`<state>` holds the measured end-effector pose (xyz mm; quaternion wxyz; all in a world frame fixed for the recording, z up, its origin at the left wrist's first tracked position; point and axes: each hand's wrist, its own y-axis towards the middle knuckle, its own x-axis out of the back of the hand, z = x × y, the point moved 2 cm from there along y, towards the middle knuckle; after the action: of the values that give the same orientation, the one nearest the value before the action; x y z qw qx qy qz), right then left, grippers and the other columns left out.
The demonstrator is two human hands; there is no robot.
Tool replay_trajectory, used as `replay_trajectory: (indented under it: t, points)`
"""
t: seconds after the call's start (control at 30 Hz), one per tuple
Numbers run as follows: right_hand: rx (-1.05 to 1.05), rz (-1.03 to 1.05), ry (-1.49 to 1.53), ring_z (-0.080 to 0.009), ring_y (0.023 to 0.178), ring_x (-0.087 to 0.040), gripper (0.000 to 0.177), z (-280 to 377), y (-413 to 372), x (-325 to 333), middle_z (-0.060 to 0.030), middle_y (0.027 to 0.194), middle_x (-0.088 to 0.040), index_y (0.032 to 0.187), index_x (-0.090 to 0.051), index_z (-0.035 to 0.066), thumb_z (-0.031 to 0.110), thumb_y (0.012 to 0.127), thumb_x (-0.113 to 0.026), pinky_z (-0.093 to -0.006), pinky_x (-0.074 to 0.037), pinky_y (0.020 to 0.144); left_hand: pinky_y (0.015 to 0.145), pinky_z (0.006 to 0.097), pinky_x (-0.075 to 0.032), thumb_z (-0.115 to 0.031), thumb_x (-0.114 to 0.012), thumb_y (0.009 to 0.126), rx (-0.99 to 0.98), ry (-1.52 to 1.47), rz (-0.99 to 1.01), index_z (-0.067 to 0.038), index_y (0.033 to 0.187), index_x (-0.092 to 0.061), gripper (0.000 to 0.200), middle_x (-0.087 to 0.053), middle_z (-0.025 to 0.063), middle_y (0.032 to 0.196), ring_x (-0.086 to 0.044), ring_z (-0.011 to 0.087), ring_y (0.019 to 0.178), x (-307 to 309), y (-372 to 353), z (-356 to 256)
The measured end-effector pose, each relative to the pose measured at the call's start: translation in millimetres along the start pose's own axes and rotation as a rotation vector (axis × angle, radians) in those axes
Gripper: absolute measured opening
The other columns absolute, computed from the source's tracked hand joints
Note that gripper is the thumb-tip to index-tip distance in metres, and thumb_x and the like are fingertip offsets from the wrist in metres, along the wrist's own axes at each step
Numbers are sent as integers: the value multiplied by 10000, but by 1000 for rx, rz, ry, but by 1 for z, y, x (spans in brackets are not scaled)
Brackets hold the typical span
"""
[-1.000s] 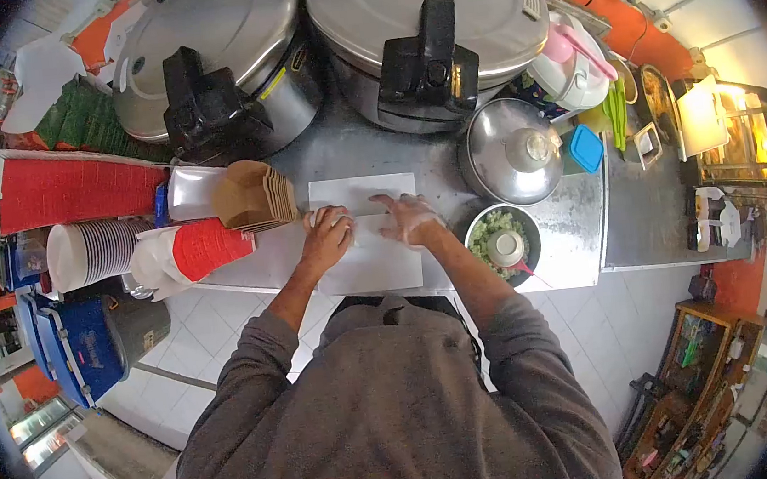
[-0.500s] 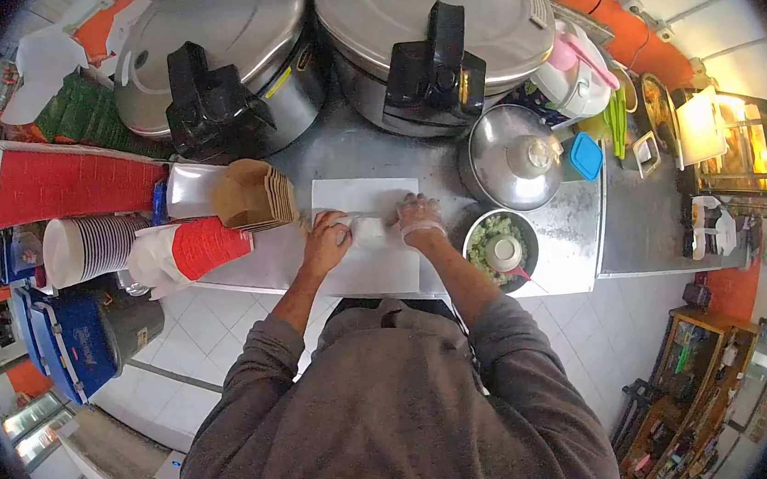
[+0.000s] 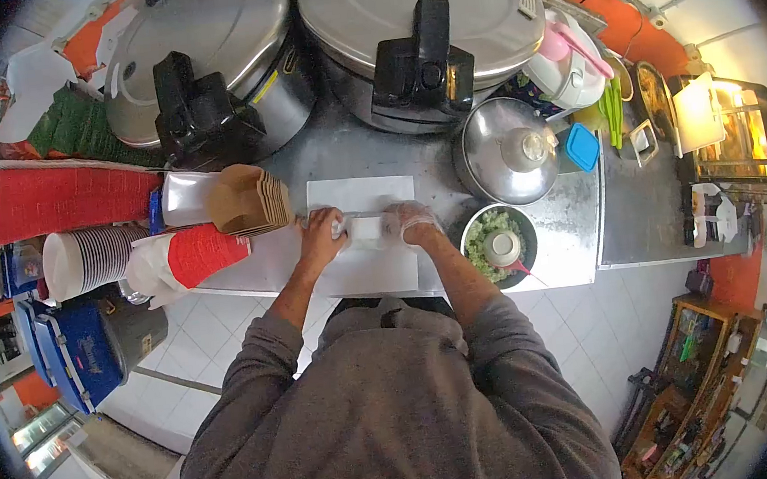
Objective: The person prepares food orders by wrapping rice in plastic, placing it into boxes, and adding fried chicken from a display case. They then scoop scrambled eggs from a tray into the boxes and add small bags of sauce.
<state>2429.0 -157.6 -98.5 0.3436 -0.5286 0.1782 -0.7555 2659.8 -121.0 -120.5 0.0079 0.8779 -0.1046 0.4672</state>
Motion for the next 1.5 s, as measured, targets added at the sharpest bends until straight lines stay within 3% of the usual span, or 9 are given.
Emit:
replay_trajectory:
  t: [0.23,0.43,0.53,0.73,1.03,1.1,1.3,1.43,1.5]
  points:
    - [-178,-18,-67,-304,1158,-553,446,4,6,-18,-136,1252,-581,1281,-543,194,351,864,-543,-423,-443,966,982,638,-222,-217,-722,710,19,-33,-1,-160,892,-677,196,-636,-62,1088,-494,166,1146,-5,-4,3]
    - [40,-359,95,-372,898,-640,317,-13,15,-60,-178,1163,-582,1142,-586,118,192,837,-542,-443,-529,810,941,567,-280,-228,-713,747,183,-115,21,-137,863,-669,154,-658,-29,972,-576,175,1004,-8,0,12]
    - [189,-497,18,-356,761,-621,289,0,-11,-58,-173,931,-559,1069,-595,113,112,785,-544,-413,-553,668,915,516,-297,-215,-704,750,129,-293,3,-141,869,-661,146,-660,-10,931,-596,183,929,-26,-8,27]
    - [491,-509,-305,-344,955,-585,277,-29,9,-109,-166,1101,-562,1085,-590,87,152,829,-506,-413,-549,762,903,483,-317,-227,-683,744,-337,212,-170,-133,977,-643,255,-623,-21,1080,-532,160,1037,-3,-31,-1]
    - [233,2,-282,-292,1058,-589,278,11,-10,-18,-180,1104,-609,1101,-616,71,199,904,-466,-421,-511,871,897,490,-381,-239,-676,741,-462,340,88,-90,978,-653,281,-562,38,1183,-539,239,1065,-6,-15,12]
    - [293,57,-414,-297,1035,-613,269,13,10,-18,-186,1081,-634,1067,-634,60,199,908,-469,-426,-515,856,827,486,-477,-187,-680,739,-241,37,366,-41,966,-639,273,-610,111,1109,-606,324,964,-17,6,19]
    - [-108,-40,-250,-312,1057,-615,265,36,28,-21,-159,1121,-643,1073,-647,58,150,851,-536,-403,-515,873,844,495,-512,-86,-548,825,331,21,208,68,947,-605,205,-602,298,1012,-618,442,961,-15,41,-13]
    - [67,-98,-206,-315,912,-668,255,11,25,-24,-176,954,-681,1002,-652,23,168,797,-608,-408,-539,792,829,443,-521,-174,-660,773,165,77,393,53,961,-648,295,-620,269,1055,-634,404,967,-10,71,16]
    - [338,-53,371,-273,812,-687,247,3,-1,-19,-128,908,-679,985,-642,20,150,776,-673,-367,-563,711,781,385,-519,-292,-761,705,48,-277,720,3,977,-697,406,-640,220,1078,-654,333,939,65,71,-25]
